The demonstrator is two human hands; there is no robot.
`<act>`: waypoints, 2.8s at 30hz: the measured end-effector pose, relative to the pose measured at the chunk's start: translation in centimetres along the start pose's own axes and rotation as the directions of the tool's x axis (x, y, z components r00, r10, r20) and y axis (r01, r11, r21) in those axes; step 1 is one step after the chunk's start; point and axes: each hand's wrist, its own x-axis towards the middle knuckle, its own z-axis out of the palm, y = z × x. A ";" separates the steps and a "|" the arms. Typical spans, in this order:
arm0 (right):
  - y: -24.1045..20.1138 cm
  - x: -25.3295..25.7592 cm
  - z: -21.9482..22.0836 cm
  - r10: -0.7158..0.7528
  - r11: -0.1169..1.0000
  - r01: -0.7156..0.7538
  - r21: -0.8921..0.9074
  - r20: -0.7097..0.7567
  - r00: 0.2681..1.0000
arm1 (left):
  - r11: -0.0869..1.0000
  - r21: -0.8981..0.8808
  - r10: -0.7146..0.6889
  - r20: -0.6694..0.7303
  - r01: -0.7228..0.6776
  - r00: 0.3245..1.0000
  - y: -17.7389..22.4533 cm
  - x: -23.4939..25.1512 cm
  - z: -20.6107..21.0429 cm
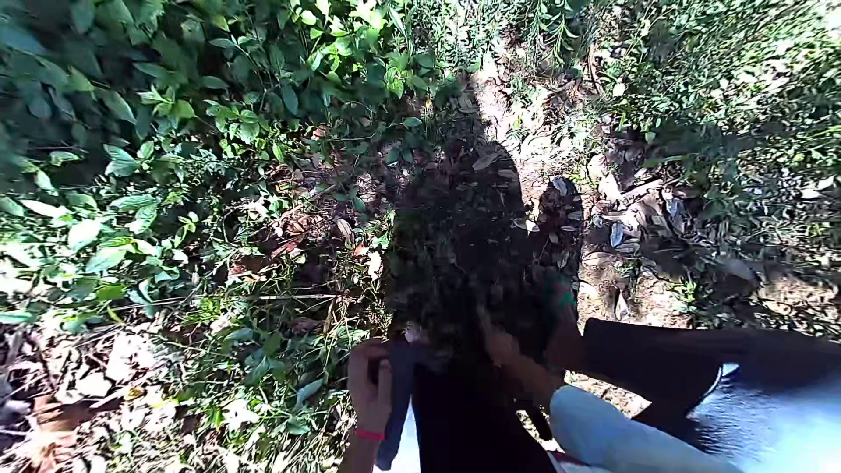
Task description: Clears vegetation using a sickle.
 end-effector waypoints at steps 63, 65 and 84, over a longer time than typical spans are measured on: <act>-22.0 4.9 7.0 -0.370 0.654 0.538 -0.531 0.396 0.841 | 0.987 -0.078 -0.161 -0.331 0.143 0.930 2.4 -5.1 0.0; -22.1 2.4 4.7 -0.411 0.463 0.561 -0.686 0.395 0.822 | 0.940 0.084 -0.305 -0.237 0.332 0.922 3.6 -3.3 0.3; -24.5 -4.6 6.7 -0.510 0.839 0.544 0.029 0.393 0.765 | 0.579 0.618 -0.769 0.198 0.531 0.608 6.2 15.7 3.8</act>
